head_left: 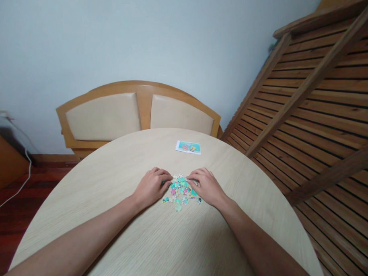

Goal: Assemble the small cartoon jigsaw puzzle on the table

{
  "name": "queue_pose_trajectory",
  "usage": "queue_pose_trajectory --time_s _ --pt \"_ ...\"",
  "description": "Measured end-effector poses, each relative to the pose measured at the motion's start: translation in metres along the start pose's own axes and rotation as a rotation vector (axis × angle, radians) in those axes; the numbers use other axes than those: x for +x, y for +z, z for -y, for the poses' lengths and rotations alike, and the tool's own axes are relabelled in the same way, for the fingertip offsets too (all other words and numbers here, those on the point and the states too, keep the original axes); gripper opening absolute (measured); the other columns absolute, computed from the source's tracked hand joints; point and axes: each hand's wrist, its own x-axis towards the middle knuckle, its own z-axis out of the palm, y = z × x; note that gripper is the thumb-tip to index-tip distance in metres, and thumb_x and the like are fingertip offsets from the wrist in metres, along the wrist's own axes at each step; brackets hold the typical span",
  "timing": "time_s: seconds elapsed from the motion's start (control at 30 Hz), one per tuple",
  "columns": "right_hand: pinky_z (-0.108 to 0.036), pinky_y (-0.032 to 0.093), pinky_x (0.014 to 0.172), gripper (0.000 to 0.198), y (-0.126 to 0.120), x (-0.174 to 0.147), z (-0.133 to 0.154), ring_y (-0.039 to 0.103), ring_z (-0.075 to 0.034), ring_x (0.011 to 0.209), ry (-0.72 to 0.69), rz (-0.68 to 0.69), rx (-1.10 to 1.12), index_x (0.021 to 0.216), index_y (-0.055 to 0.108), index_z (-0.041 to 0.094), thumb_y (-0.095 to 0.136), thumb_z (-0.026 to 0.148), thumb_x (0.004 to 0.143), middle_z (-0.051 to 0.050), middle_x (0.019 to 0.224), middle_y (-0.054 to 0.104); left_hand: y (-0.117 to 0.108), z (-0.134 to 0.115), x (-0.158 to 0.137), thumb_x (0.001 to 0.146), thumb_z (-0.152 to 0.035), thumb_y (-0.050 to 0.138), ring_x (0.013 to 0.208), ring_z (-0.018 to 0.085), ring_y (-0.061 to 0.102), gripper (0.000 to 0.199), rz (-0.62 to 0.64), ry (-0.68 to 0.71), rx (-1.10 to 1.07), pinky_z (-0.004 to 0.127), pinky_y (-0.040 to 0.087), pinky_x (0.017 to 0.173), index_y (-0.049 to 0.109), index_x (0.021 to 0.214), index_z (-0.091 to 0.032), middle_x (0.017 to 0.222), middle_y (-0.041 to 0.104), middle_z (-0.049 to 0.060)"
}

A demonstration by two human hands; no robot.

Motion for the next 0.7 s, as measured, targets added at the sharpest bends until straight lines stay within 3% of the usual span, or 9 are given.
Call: queue_pose_trajectory --time_s 0.4,0.53,0.7 --pt "-0.033 0.044 0.083 0.002 -0.0063 0.0001 0.0022 0.063 -0.020 0.092 0.137 -0.038 0.103 0.087 0.070 0.022 0.069 0.022 0.087 -0.002 0.090 0.072 0.0034 0.0022 0.0056 0.091 -0.024 0.064 0.097 0.024 0.063 0.010 -0.038 -0.098 -0.134 0.038 0.049 0.087 0.072 0.096 -0.023 0.098 0.073 0.003" --pt "-0.034 0.043 0.085 0.003 -0.0066 0.0032 0.0014 0.063 -0.021 0.095 0.125 -0.087 0.035 0.087 0.071 0.023 0.068 0.021 0.088 -0.002 0.093 0.074 0.0021 -0.0002 0.0051 0.092 -0.021 0.061 0.093 0.022 0.064 0.009 -0.067 -0.104 -0.165 0.037 0.049 0.084 0.069 0.094 -0.022 0.094 0.073 0.002" --pt "-0.036 0.043 0.086 0.013 -0.0048 0.0035 0.0039 0.062 -0.022 0.098 0.094 -0.017 -0.023 0.092 0.075 0.024 0.063 0.030 0.092 -0.004 0.096 0.074 0.0019 0.0034 0.0054 0.093 -0.019 0.058 0.089 0.021 0.063 0.008 -0.179 -0.090 -0.096 0.035 0.048 0.081 0.065 0.096 -0.021 0.091 0.070 0.003"
